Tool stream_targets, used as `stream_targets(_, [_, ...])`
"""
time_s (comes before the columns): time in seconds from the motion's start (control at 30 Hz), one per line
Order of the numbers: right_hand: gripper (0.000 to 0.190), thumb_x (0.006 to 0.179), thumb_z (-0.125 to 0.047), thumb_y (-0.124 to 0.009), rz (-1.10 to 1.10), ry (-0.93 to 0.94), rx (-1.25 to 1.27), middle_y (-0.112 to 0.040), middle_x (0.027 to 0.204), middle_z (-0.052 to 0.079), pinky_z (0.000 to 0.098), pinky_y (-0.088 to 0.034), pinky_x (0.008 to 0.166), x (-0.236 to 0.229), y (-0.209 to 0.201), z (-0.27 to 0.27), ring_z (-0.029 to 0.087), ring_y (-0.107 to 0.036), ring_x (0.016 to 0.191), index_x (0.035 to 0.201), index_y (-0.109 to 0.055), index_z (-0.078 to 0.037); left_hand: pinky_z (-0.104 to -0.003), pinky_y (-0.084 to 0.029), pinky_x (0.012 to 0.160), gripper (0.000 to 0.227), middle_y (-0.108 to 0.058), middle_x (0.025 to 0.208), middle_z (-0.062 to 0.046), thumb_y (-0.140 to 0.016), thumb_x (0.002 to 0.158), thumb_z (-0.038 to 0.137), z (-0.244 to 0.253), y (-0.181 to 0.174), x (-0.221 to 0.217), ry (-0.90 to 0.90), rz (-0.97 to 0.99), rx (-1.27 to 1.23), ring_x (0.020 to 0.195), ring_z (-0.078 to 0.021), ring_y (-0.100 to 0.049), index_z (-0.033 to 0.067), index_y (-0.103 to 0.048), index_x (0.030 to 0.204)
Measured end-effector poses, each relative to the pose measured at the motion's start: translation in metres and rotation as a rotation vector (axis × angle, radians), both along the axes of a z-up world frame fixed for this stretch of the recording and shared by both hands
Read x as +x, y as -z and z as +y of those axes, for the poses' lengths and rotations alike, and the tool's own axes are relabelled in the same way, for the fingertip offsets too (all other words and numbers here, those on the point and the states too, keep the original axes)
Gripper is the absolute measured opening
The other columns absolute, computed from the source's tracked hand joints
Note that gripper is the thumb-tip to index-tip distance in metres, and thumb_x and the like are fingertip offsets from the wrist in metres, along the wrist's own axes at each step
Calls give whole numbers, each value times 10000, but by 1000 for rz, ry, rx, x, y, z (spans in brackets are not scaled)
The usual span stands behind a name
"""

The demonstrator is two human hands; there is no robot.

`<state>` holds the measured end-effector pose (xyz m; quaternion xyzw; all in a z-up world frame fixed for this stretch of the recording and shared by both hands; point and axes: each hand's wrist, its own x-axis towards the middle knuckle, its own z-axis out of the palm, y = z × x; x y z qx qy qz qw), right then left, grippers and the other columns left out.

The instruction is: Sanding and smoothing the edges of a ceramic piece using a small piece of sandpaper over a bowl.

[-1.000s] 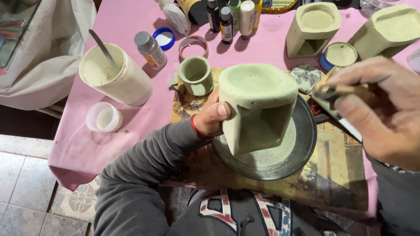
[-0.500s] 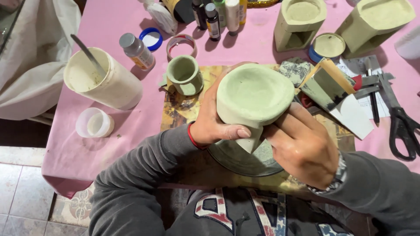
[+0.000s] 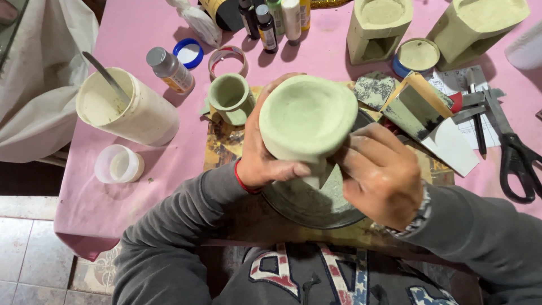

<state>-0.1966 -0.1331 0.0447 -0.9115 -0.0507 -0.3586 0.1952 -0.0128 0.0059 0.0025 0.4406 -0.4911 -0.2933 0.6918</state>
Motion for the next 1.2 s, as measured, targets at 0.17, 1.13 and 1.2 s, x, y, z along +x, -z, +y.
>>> stream_targets(0.17, [344,695,108,-753,25,-26,156,-696,921,143,383,-546,707,-7,-6,5,306,-661,839,1031,-721,41,-337,-423,1202,1146,-537,1446,-120,-945,747,431,1,-1,7,-20,27,35,1352,-201,-550,-25,-331,1600])
stream_targets(1.13, [220,867,87,-729,1,95,422,-721,951,130,205,-498,579,-22,-57,-17,117,-670,762,1082,-701,49,-497,-435,1186,907,-515,1529,-163,-617,911,634,-2,33,24,309,774,164,1371,-309,-554,58,-377,1569])
stream_targets(1.2, [270,883,62,-761,69,207,427,-729,1033,164,207,-389,502,-28,-55,-17,108,-557,597,1144,-690,71,-489,-438,1181,871,-539,1501,-202,-566,973,637,-2,42,25,352,796,186,1335,-331,-576,22,-409,1570])
